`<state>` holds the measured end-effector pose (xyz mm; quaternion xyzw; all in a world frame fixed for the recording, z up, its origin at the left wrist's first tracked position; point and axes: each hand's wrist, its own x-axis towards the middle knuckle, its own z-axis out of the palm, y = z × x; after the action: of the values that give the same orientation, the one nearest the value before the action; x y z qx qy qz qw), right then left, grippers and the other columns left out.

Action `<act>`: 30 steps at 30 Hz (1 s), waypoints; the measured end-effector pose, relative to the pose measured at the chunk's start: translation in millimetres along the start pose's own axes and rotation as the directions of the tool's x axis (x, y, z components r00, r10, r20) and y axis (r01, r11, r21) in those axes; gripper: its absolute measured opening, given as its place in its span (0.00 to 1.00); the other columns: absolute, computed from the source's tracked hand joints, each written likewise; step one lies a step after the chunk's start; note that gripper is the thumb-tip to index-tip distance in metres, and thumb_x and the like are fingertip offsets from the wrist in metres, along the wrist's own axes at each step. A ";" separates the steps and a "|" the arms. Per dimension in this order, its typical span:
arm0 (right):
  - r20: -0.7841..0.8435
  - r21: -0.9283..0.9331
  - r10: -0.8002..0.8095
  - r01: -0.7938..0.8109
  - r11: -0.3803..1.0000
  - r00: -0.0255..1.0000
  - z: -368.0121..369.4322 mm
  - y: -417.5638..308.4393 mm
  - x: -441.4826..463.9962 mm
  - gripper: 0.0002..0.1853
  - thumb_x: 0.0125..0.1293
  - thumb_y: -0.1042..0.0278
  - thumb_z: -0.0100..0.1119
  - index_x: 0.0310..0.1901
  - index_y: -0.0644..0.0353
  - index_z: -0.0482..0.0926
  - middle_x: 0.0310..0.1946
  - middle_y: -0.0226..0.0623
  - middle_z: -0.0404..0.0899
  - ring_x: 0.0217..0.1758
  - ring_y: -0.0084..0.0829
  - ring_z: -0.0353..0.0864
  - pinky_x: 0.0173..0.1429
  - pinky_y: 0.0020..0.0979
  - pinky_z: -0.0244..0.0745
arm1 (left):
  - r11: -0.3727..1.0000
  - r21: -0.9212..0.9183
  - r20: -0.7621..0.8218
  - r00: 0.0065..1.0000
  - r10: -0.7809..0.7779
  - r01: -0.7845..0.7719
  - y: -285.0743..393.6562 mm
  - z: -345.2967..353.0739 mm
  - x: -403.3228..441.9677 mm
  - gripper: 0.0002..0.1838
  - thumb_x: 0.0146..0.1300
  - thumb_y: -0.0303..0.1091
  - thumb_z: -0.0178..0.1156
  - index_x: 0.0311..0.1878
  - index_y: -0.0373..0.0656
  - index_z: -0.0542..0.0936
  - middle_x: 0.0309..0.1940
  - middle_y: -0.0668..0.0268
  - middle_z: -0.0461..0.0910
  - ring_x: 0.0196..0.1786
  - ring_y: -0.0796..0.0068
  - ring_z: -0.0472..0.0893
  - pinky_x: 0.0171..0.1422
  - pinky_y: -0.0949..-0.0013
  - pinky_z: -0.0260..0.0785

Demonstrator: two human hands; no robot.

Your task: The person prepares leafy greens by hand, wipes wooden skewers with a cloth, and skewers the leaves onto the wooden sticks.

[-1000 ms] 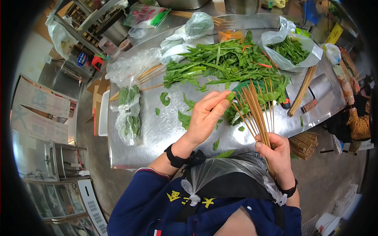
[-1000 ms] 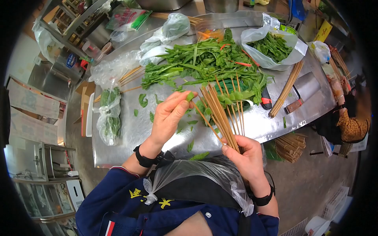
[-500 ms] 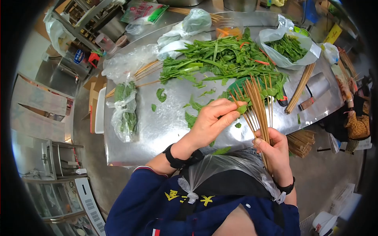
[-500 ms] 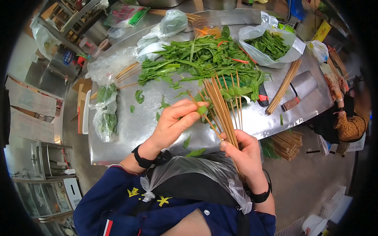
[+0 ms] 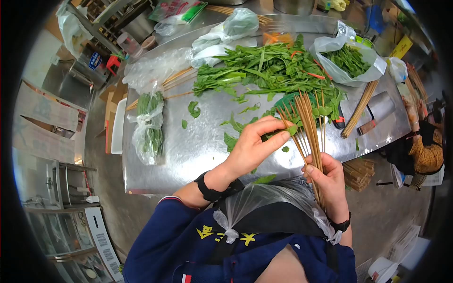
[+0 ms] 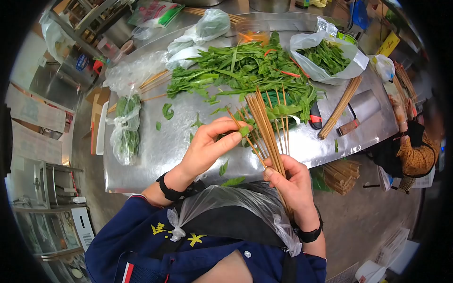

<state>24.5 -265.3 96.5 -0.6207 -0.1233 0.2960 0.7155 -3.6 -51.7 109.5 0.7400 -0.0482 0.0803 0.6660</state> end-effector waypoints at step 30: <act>-0.019 0.009 -0.002 0.002 1.000 1.000 -1.3 -0.7 -0.1 0.10 0.57 0.74 0.58 0.41 0.66 0.75 0.26 0.29 0.77 0.28 0.16 0.75 0.30 0.17 0.69 | 0.928 -0.372 -0.139 0.989 -0.045 -0.010 2.1 5.2 -3.9 0.16 0.61 0.29 0.42 0.46 0.32 0.75 0.43 0.63 0.76 0.47 0.76 0.73 0.54 0.71 0.64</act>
<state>25.3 -266.4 97.0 -0.6200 -0.1158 0.2901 0.7197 -7.5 -57.2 110.3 0.5929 -0.0071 0.1174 0.7966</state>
